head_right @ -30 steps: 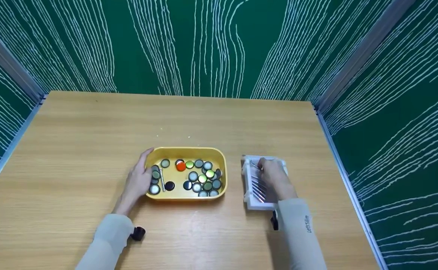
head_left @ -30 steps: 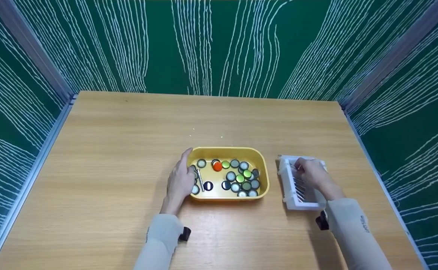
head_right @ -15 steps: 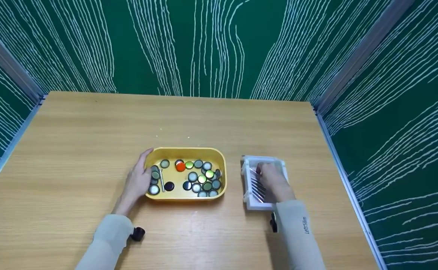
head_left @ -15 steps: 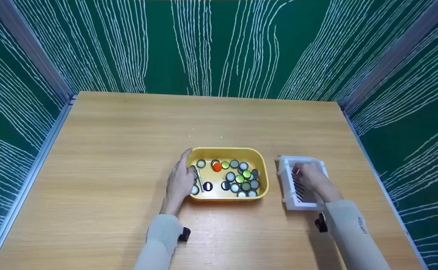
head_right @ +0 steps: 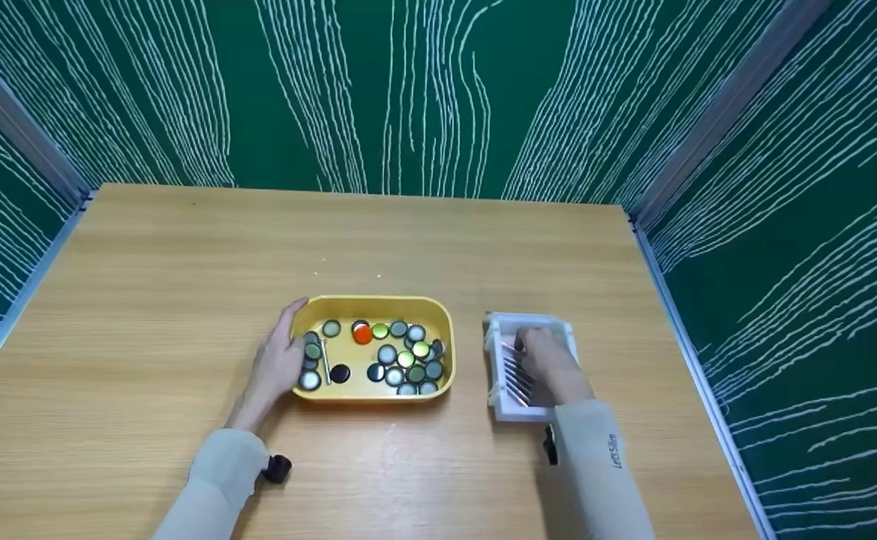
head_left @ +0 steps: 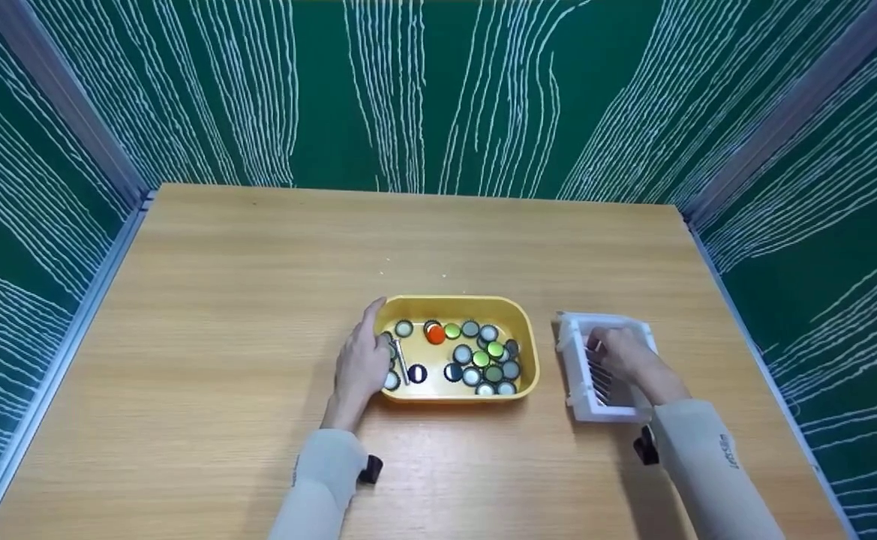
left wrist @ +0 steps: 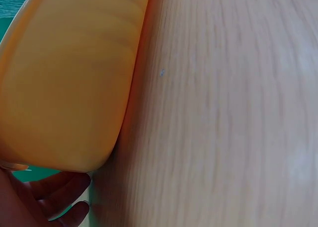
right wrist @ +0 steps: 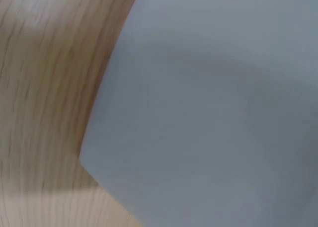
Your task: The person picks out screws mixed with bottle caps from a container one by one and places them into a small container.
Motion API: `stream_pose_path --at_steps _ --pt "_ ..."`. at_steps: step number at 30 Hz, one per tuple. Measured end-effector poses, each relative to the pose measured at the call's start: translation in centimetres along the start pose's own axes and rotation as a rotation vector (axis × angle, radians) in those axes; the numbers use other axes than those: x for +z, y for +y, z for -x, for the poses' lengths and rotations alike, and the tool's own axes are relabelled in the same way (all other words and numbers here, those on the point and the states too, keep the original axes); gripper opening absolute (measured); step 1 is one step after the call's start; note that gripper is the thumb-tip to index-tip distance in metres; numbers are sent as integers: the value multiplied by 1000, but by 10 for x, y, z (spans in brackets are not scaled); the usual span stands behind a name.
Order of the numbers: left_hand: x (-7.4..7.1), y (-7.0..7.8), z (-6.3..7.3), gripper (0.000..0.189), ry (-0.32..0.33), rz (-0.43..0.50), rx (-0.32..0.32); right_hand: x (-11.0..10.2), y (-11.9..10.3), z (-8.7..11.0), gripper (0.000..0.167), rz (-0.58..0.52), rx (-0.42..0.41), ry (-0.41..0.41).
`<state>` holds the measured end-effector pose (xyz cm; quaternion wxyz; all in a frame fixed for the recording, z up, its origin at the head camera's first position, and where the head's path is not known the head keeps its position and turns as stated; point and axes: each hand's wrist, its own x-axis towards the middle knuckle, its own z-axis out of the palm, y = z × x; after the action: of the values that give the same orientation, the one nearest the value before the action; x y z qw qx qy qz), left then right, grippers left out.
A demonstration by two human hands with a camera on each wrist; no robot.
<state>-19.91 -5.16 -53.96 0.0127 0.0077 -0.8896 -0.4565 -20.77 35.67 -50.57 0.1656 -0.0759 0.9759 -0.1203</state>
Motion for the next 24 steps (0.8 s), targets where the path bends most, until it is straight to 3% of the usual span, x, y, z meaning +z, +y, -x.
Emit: stream_pose_path --at_steps 10,14,19,24 --pt "1 -1 0 60 7 -3 1 -3 -4 2 25 10 2 -60" --pt "0 -1 0 60 13 -9 11 -9 -6 3 19 -21 37 -17" --pt "1 -1 0 60 10 -6 8 -24 -16 5 29 -49 143 59" --pt "1 -2 0 60 6 -13 10 -37 -34 5 32 -79 148 158"
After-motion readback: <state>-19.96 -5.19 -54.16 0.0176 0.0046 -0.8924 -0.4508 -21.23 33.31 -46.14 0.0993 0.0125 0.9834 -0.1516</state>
